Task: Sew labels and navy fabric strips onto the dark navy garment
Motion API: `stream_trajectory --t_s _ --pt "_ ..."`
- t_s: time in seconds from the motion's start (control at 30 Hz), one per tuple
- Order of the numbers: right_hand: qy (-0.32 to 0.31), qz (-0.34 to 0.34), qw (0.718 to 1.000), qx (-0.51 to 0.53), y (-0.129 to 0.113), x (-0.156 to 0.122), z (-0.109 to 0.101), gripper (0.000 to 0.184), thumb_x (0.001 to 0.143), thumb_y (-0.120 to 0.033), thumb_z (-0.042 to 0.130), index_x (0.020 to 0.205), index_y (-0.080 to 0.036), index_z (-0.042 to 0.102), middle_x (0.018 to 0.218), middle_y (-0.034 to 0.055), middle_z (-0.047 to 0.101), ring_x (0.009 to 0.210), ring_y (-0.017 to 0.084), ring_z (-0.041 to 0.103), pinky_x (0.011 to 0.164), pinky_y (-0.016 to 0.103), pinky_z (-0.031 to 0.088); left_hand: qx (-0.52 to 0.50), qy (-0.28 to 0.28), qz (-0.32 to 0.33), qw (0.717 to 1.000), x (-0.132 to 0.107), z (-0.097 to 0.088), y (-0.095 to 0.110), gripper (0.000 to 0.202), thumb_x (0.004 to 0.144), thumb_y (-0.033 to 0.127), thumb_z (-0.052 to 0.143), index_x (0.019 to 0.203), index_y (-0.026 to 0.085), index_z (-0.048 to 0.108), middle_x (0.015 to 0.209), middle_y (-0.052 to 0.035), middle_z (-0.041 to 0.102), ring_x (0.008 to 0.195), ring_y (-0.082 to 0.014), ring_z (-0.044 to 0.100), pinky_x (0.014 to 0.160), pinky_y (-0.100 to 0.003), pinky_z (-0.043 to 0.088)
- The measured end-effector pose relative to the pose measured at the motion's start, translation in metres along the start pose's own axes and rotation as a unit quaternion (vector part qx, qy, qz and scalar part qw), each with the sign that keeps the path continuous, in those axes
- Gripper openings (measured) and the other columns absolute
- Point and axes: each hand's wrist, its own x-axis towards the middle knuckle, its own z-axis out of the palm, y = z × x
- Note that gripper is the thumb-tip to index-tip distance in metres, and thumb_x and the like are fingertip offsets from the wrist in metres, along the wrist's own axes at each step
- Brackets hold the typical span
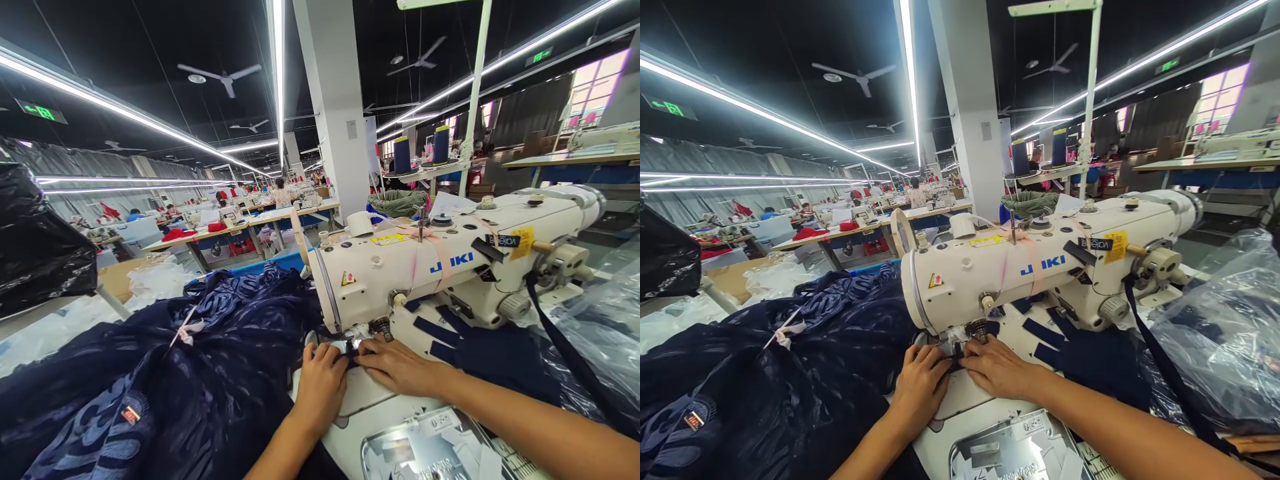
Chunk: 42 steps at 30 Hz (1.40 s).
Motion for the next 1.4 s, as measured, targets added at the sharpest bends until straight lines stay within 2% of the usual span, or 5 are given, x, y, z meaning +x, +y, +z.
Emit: stream_trajectory --t_s 0.17,0.37,0.67,1.1,1.4 --pt "0.002 0.018 0.999 0.039 0.004 0.002 0.002 0.03 0.081 -0.012 0.045 0.105 -0.02 0.06 0.105 0.0068 0.057 0.095 0.019 0.053 0.084 0.034 0.042 0.033 0.039 0.06 0.997 0.003 0.012 -0.002 0.014 0.076 0.008 0.056 0.068 0.019 0.06 0.067 0.0002 0.059 0.073 -0.0167 0.051 0.078 -0.038 0.038" --pt "0.01 0.01 0.999 0.044 0.002 0.003 -0.004 0.024 0.081 -0.012 0.046 0.096 -0.02 0.063 0.101 0.0063 0.059 0.093 0.018 0.054 0.083 0.031 0.042 0.019 0.052 0.104 0.993 0.005 0.017 -0.005 0.013 0.077 0.009 0.056 0.069 0.018 0.06 0.071 -0.0004 0.062 0.074 -0.016 0.053 0.077 -0.034 0.04" --pt "0.026 -0.039 0.998 -0.037 -0.001 -0.004 -0.001 0.027 0.083 -0.01 0.042 0.103 -0.018 0.057 0.099 0.0078 0.055 0.09 0.019 0.053 0.083 0.034 0.042 -0.03 -0.052 0.1 0.993 -0.012 -0.005 -0.007 0.038 0.077 0.006 0.042 0.11 0.02 0.055 0.11 -0.0085 0.062 0.106 -0.0221 0.053 0.095 -0.051 0.034" --pt "0.017 -0.014 0.997 -0.073 -0.009 0.001 -0.006 0.025 0.084 -0.014 0.042 0.103 -0.017 0.057 0.102 0.0091 0.058 0.089 0.021 0.055 0.078 0.035 0.044 -0.014 -0.081 0.066 0.994 -0.013 0.005 -0.01 0.046 0.073 0.002 0.043 0.113 0.021 0.054 0.116 -0.0087 0.058 0.109 -0.0243 0.05 0.095 -0.057 0.032" --pt "0.002 0.019 0.997 -0.07 -0.004 0.001 -0.002 0.031 0.083 -0.024 0.048 0.112 -0.018 0.056 0.115 0.0103 0.057 0.1 0.025 0.054 0.088 0.041 0.04 -0.017 -0.118 0.023 0.993 -0.004 0.001 -0.014 0.05 0.071 0.0 0.041 0.114 0.022 0.054 0.121 -0.0065 0.055 0.114 -0.0248 0.046 0.097 -0.056 0.03"
